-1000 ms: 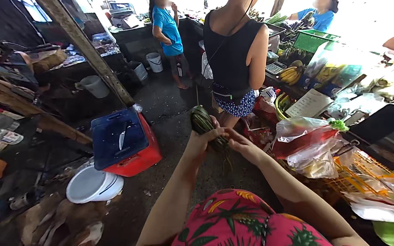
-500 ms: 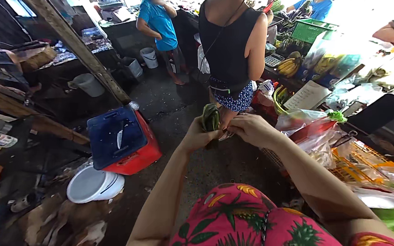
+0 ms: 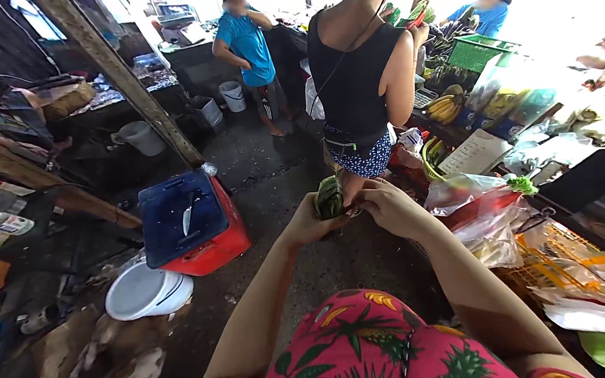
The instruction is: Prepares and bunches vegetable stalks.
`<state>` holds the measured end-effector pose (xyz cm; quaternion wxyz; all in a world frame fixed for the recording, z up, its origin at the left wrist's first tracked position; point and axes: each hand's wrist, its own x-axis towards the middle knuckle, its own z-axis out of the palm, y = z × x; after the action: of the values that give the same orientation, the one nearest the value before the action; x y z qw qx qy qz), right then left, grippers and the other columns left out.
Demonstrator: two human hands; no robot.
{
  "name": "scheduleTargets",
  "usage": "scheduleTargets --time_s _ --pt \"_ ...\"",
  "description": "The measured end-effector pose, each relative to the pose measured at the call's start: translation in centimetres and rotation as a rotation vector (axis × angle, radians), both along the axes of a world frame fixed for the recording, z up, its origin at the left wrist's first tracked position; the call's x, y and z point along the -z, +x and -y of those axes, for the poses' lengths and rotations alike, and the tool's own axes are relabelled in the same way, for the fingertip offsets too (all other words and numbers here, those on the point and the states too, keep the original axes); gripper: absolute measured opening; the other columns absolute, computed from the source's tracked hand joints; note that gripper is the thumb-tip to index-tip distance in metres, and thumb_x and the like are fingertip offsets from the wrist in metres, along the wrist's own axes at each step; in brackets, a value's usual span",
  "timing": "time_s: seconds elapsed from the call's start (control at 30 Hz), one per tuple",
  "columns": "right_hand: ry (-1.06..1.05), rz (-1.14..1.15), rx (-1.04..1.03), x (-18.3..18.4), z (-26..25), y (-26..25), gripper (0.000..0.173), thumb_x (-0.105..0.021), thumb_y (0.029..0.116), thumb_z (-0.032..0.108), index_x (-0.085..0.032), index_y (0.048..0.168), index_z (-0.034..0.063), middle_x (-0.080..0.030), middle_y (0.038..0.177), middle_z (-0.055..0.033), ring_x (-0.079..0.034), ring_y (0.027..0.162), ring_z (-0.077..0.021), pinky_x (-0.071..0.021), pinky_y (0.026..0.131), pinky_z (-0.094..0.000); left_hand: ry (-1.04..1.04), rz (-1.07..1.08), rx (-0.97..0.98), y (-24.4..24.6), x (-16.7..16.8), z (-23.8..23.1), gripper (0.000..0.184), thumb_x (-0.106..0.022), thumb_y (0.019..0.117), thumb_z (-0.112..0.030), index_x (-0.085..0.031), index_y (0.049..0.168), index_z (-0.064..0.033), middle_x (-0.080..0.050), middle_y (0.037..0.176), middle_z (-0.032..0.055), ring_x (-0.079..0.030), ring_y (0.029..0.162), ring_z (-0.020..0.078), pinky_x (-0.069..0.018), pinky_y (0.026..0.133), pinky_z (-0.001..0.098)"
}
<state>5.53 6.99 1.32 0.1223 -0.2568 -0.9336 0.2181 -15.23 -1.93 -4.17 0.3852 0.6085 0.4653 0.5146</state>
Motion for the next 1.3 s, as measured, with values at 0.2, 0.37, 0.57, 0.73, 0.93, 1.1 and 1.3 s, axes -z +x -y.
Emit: scheduleTargets --time_s 0.2,0.37,0.57,0.73,0.93,1.1,1.3 --pt "-0.059 -0.78 0.329 4.1 2.5 -3.0 0.015 -0.061 0.1001 0.007 -0.076 0.105 0.005 -0.074 0.098 -0.0032 -0.069 0.088 -0.006 -0.0581 0.08 -0.0236 -0.037 0.117 -0.076 2.2 -0.8 -0.7 0.031 -0.077 0.0825 -0.004 -0.067 0.112 -0.0022 -0.075 0.095 0.0044 -0.074 0.085 0.014 -0.0638 0.081 0.0339" --pt "-0.222 -1.143 0.404 5.8 3.1 -5.3 0.021 -0.061 0.1008 0.006 -0.077 0.113 -0.0005 -0.075 0.12 -0.0108 -0.065 0.127 -0.0203 -0.0428 0.119 -0.0422 -0.059 0.261 -0.139 4.4 -0.1 -1.0 0.032 -0.073 0.0827 0.002 -0.065 0.113 0.0004 -0.075 0.097 0.0059 -0.073 0.091 0.0127 -0.062 0.086 0.0331" --pt "-0.367 -0.766 0.354 4.7 2.8 -3.6 0.051 -0.027 0.1126 0.033 -0.065 0.14 0.0152 -0.059 0.149 0.0041 -0.026 0.156 -0.0193 0.0008 0.13 -0.0535 -0.187 0.423 -0.133 5.4 -0.1 -1.1 0.03 -0.07 0.0839 0.003 -0.062 0.113 0.0025 -0.075 0.095 0.0092 -0.074 0.088 0.0157 -0.0623 0.084 0.0344" --pt "-0.616 -0.65 0.055 4.3 2.5 -1.7 0.078 0.001 0.1068 0.055 -0.029 0.163 0.0094 -0.018 0.173 -0.0015 -0.01 0.16 -0.0155 -0.0079 0.131 -0.0447 -0.239 0.551 -0.091 5.4 0.6 -1.3 0.04 -0.072 0.0848 0.002 -0.057 0.122 0.0043 -0.074 0.101 0.0128 -0.074 0.093 0.0207 -0.062 0.087 0.0386" --pt "-0.71 -0.653 0.084 4.3 2.0 -0.3 0.081 0.003 0.1045 0.06 -0.032 0.163 0.0167 -0.012 0.174 -0.0027 -0.008 0.16 -0.018 -0.0103 0.13 -0.0436 -0.259 0.566 -0.054 6.4 1.0 -1.7 0.039 -0.072 0.0852 0.001 -0.057 0.121 0.0051 -0.074 0.102 0.0145 -0.074 0.093 0.0222 -0.062 0.088 0.04" --pt "-0.753 -0.628 0.097 3.9 1.7 1.0 0.081 0.002 0.1042 0.061 -0.026 0.165 0.0158 -0.009 0.174 -0.0045 -0.006 0.16 -0.0173 -0.0089 0.13 -0.0435 -0.322 0.607 -0.078 7.9 0.6 -2.1 0.037 -0.064 0.0895 0.003 -0.053 0.124 0.0037 -0.074 0.101 0.0138 -0.074 0.092 0.0214 -0.0621 0.086 0.0387" --pt "-0.599 -0.622 0.088 4.7 -0.4 3.8 0.075 -0.007 0.1071 0.058 -0.032 0.163 0.0146 -0.022 0.172 -0.0024 -0.017 0.158 -0.0163 -0.0189 0.128 -0.0444 -0.277 0.547 -0.036 9.5 1.1 -3.6 0.031 -0.067 0.0842 0.003 -0.058 0.114 0.0013 -0.071 0.095 0.0091 -0.071 0.087 0.0178 -0.0618 0.082 0.0361"
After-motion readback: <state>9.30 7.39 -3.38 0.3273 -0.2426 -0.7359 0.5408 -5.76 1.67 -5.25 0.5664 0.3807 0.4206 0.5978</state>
